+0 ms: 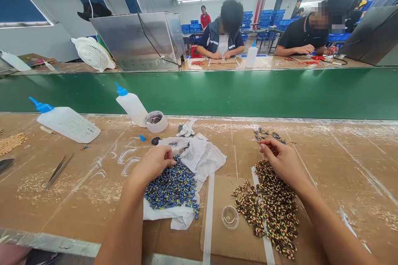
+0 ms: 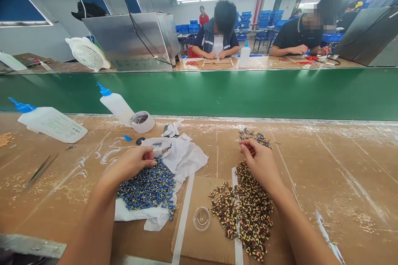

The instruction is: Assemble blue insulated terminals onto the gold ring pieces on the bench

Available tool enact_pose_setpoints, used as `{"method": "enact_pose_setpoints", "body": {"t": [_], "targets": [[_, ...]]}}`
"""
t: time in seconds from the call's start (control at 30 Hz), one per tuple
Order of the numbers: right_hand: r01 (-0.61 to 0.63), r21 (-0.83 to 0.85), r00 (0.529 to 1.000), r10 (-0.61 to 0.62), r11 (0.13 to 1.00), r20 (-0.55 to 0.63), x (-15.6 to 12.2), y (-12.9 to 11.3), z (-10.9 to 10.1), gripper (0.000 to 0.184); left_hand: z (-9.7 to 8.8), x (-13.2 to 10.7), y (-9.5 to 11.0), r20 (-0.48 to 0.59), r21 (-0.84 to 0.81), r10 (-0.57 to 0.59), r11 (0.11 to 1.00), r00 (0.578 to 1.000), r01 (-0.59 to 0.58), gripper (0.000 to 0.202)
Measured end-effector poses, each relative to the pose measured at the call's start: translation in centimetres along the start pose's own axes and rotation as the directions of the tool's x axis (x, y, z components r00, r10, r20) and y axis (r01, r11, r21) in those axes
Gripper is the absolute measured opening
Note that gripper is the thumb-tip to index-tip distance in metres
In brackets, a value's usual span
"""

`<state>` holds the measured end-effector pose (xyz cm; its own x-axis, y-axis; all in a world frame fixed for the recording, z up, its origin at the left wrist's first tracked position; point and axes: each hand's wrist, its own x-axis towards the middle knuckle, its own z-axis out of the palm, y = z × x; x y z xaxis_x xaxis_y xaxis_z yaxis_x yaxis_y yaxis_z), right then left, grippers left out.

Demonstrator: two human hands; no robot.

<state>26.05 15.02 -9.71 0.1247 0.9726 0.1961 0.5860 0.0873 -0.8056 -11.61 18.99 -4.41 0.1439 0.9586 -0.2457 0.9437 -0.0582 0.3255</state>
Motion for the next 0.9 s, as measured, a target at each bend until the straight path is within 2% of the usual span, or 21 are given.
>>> {"method": "enact_pose_setpoints", "body": {"t": [0.3, 0.47, 0.57, 0.63, 0.73, 0.8, 0.9], "targets": [[0.051, -0.027, 0.994, -0.048, 0.998, 0.102, -1.0, -1.5, 0.4, 0.025, -0.9, -0.7, 1.1, -0.093, -0.005, 0.025, 1.000, 0.995, -0.026, 0.013], [0.087, -0.049, 0.986, -0.079, 0.995, 0.147, -1.3, -1.6, 0.9, 0.026, -0.7, -0.4, 1.3, -0.252, 0.001, 0.061, 0.998, 0.966, -0.063, 0.010], [0.087, -0.052, 0.984, -0.077, 0.995, 0.162, -1.4, -1.7, 1.2, 0.027, -0.5, -0.2, 1.5, -0.333, -0.071, 0.062, 0.993, 0.941, -0.091, 0.012], [0.090, -0.050, 0.982, -0.081, 0.995, 0.169, -1.5, -1.7, 1.3, 0.027, -0.2, 0.0, 2.0, -0.364, -0.184, 0.076, 0.971, 0.928, -0.151, 0.012], [0.100, -0.056, 0.980, -0.088, 0.993, 0.177, -1.5, -1.6, 1.5, 0.028, 1.0, 0.2, 3.5, -0.293, -0.427, 0.135, 0.867, 0.947, -0.256, 0.010], [0.103, -0.062, 0.980, -0.090, 0.993, 0.180, -1.5, -1.6, 1.6, 0.028, 2.0, 0.3, 4.9, -0.194, -0.588, 0.182, 0.765, 0.964, -0.262, 0.009], [0.106, -0.064, 0.979, -0.092, 0.992, 0.183, -1.5, -1.6, 1.7, 0.027, 3.6, 0.3, 6.7, -0.091, -0.729, 0.257, 0.640, 0.962, -0.240, 0.006]]}}
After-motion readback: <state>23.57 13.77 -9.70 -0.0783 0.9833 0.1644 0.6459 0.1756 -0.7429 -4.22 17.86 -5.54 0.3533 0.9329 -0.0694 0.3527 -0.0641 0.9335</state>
